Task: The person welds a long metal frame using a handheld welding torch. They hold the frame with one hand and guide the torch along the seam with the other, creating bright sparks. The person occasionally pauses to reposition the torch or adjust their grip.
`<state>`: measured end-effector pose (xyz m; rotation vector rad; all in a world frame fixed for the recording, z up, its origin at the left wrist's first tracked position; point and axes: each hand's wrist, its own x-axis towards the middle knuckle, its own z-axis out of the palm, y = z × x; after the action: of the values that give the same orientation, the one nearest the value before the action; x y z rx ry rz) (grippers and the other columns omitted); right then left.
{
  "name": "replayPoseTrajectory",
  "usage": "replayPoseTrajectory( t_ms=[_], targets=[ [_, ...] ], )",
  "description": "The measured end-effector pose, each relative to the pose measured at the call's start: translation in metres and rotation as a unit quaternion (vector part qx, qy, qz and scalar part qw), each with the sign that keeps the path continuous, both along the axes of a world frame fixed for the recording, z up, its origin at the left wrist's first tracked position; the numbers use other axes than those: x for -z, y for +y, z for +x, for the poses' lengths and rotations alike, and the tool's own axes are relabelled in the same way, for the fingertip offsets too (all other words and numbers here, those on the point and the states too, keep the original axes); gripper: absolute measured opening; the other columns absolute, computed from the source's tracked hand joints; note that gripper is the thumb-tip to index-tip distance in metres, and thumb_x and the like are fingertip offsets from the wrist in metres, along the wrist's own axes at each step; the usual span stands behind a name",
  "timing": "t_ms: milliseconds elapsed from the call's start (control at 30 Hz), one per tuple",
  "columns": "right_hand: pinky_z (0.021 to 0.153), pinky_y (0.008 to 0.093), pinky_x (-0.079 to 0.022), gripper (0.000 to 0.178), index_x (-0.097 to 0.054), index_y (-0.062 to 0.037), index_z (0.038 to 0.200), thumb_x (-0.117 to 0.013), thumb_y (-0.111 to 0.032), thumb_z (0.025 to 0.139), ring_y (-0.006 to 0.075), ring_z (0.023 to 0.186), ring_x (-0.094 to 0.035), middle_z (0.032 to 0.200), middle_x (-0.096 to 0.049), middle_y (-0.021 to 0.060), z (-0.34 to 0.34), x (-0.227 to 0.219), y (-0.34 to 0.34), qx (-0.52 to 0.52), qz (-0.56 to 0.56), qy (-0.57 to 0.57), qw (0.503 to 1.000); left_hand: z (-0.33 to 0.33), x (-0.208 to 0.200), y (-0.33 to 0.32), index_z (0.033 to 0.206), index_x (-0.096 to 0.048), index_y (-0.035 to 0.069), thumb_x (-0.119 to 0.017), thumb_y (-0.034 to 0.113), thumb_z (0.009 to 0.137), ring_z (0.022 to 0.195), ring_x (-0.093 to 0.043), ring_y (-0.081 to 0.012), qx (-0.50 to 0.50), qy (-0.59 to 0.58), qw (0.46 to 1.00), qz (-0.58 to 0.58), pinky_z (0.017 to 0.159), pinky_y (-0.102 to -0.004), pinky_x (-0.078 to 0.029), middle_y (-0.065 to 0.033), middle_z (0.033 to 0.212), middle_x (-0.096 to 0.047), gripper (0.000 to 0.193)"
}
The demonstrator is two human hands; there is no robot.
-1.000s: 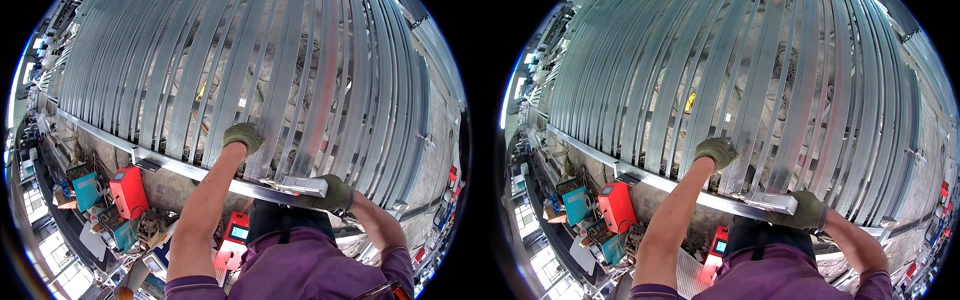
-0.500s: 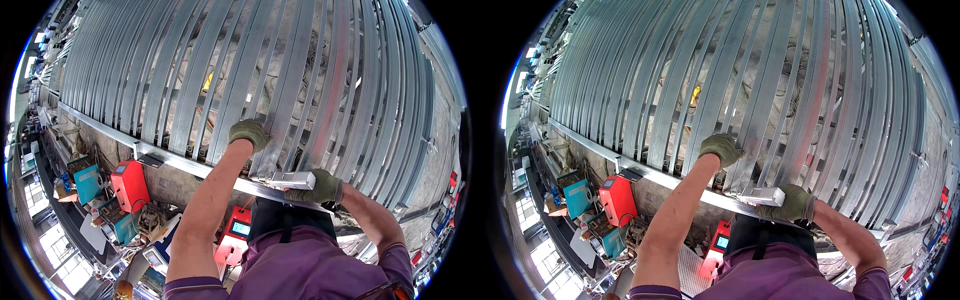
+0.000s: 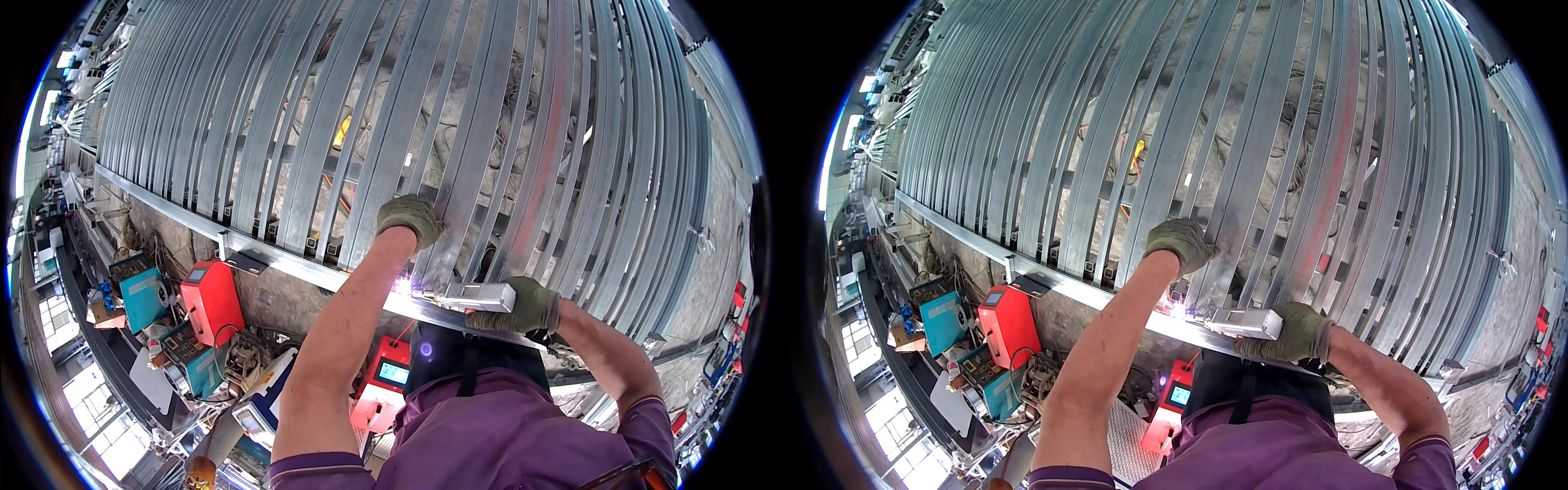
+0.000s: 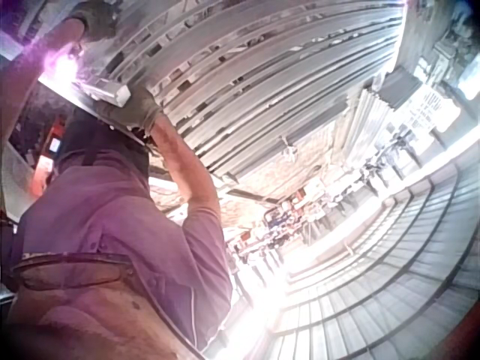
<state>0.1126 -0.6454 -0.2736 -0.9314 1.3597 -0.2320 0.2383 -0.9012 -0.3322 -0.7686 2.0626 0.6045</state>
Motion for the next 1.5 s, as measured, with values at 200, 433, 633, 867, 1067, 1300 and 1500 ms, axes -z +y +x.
replayPoseTrajectory(
  t_ms=[200,433,633,867,1067,1300,1500],
  targets=[
    [0.096,0.0389,-0.064,0.074,-0.08,-0.0157,0.138,-0.09,-0.068,0.086,0.0302,0.106,-0.081,0.116,-0.085,0.0112,0.0,0.002,0.0,-0.021,0.021,0.022,0.999,0.002,0.003,0.001,0.13,-0.083,0.008,-0.059,0.068,0.106,0.127,-0.075,-0.033,0.01,0.012,1.0,-0.008,0.111,-0.047,-0.059,-0.0154,0.134,-0.08,0.069],
    [0.095,0.0408,-0.064,0.074,-0.081,-0.0155,0.135,-0.087,-0.071,0.087,0.0323,0.104,-0.082,0.113,-0.085,0.0124,0.0,0.001,0.002,-0.029,0.02,0.042,0.998,0.001,-0.001,0.0,0.13,-0.083,0.008,-0.062,0.067,0.105,0.128,-0.076,-0.0329,-0.001,0.01,1.0,-0.003,0.11,-0.0464,-0.059,-0.0153,0.134,-0.08,0.067],
    [0.096,0.0403,-0.064,0.073,-0.081,-0.0155,0.135,-0.087,-0.071,0.087,0.0317,0.106,-0.082,0.114,-0.085,0.0118,0.0,0.006,0.004,-0.033,0.0,0.023,0.999,0.001,-0.001,0.0,0.131,-0.082,0.008,-0.065,0.066,0.104,0.127,-0.076,-0.0328,-0.001,0.014,1.0,-0.005,0.11,-0.0459,-0.059,-0.0156,0.134,-0.08,0.067],
    [0.097,0.0392,-0.064,0.073,-0.08,-0.0146,0.136,-0.088,-0.068,0.087,0.0299,0.106,-0.082,0.115,-0.085,0.011,-0.002,-0.001,0.001,-0.03,0.017,0.03,0.999,0.0,-0.003,-0.001,0.136,-0.08,0.009,-0.066,0.067,0.103,0.131,-0.074,-0.0327,-0.007,0.009,1.0,0.001,0.113,-0.0459,-0.058,-0.0148,0.138,-0.079,0.068],
    [0.095,0.0403,-0.064,0.072,-0.08,-0.0157,0.136,-0.087,-0.069,0.089,0.0304,0.105,-0.082,0.114,-0.085,0.0117,-0.002,0.006,0.011,-0.027,0.004,0.041,0.999,0.0,-0.002,-0.001,0.144,-0.075,0.011,-0.066,0.067,0.103,0.134,-0.072,-0.0324,-0.01,0.009,1.0,0.008,0.116,-0.0454,-0.057,-0.0141,0.143,-0.077,0.07],
    [0.09,0.0428,-0.064,0.069,-0.08,-0.0179,0.135,-0.082,-0.072,0.092,0.0353,0.101,-0.082,0.108,-0.084,0.014,-0.002,0.005,0.012,-0.021,-0.019,0.036,0.999,0.003,0.0,0.0,0.134,-0.08,0.009,-0.066,0.067,0.103,0.128,-0.076,-0.0323,-0.012,0.024,1.0,-0.004,0.112,-0.0459,-0.058,-0.0151,0.136,-0.08,0.068],
    [0.096,0.0406,-0.063,0.074,-0.079,-0.0172,0.138,-0.086,-0.072,0.089,0.0321,0.107,-0.081,0.116,-0.084,0.0133,-0.006,-0.002,0.005,-0.039,0.037,0.041,0.998,-0.001,-0.007,-0.001,0.137,-0.08,0.01,-0.065,0.067,0.104,0.129,-0.075,-0.0322,-0.002,0.005,1.0,0.001,0.112,-0.0461,-0.059,-0.0142,0.137,-0.08,0.068]
  ],
)
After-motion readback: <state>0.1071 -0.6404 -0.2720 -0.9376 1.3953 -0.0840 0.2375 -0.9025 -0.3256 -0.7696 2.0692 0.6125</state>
